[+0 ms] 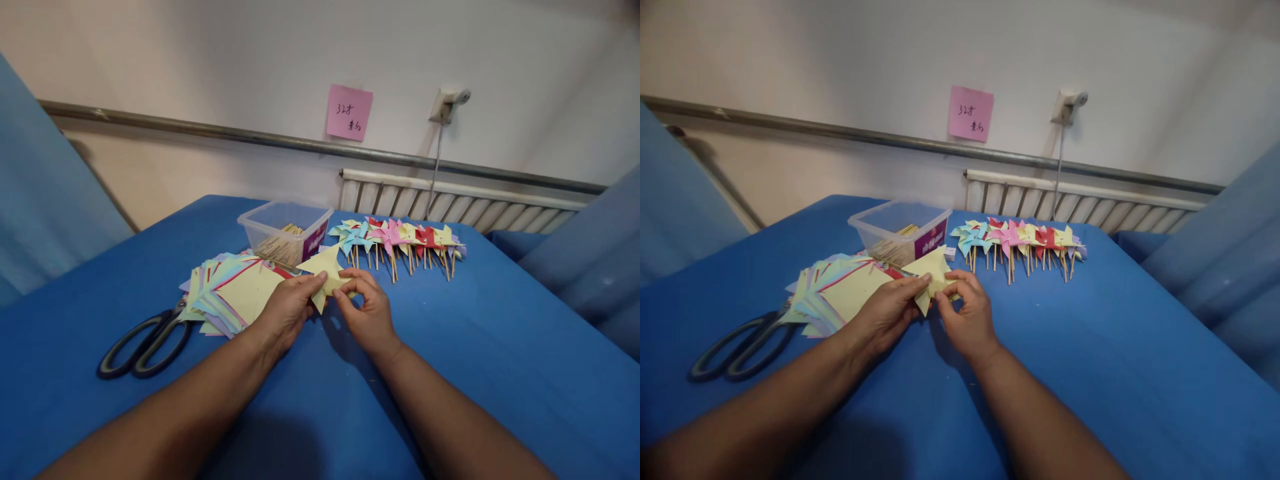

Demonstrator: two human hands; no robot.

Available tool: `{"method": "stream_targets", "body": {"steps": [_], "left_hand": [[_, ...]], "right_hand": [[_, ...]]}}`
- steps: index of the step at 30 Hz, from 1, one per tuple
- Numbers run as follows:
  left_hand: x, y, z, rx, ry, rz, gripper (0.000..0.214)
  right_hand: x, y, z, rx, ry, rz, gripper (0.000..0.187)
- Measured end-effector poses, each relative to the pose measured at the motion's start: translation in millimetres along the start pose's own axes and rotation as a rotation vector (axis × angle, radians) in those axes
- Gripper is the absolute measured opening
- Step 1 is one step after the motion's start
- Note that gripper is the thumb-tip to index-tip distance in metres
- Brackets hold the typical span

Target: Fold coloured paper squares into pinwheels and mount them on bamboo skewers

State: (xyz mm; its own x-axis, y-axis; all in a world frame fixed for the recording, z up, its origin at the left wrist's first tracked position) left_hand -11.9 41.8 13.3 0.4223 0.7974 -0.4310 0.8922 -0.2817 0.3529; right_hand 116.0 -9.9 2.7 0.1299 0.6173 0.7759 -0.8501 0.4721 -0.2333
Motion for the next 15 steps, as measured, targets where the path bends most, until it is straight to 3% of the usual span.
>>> {"method": "stream_targets", "body": {"steps": [8,13,15], "left_hand": [[-0.7,0.2,-1.2,-0.043,0.025,-0.005,0.026],[1.4,-1.6,1.0,-0.012,0.032,-0.047,0.029],[0.9,-1.7,2.1,0.023,0.047,-0.057,0.03]], "right_hand": [[0.6,-4.3,13.0,0.02,-0.102,0.038,0.004],[-2.7,-5.6,-7.2,0.048,0.106,-0.139,0.011],[-3.4,-4.2,-14.9,0.078,0.159,-0.153,0.009]]}}
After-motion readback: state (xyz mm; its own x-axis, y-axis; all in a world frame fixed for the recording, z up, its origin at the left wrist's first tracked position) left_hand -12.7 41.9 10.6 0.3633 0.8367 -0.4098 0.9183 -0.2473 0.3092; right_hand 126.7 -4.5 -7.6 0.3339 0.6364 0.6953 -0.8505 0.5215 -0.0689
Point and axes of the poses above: each hand's wrist, its own x-axis towards the middle knuckle, its own y-axis out of the palm, z = x × y, the point moved 2 cm from there along x, towards the middle knuckle, and after that the axes turned 14 degrees about -y, right-handed, at the moved point
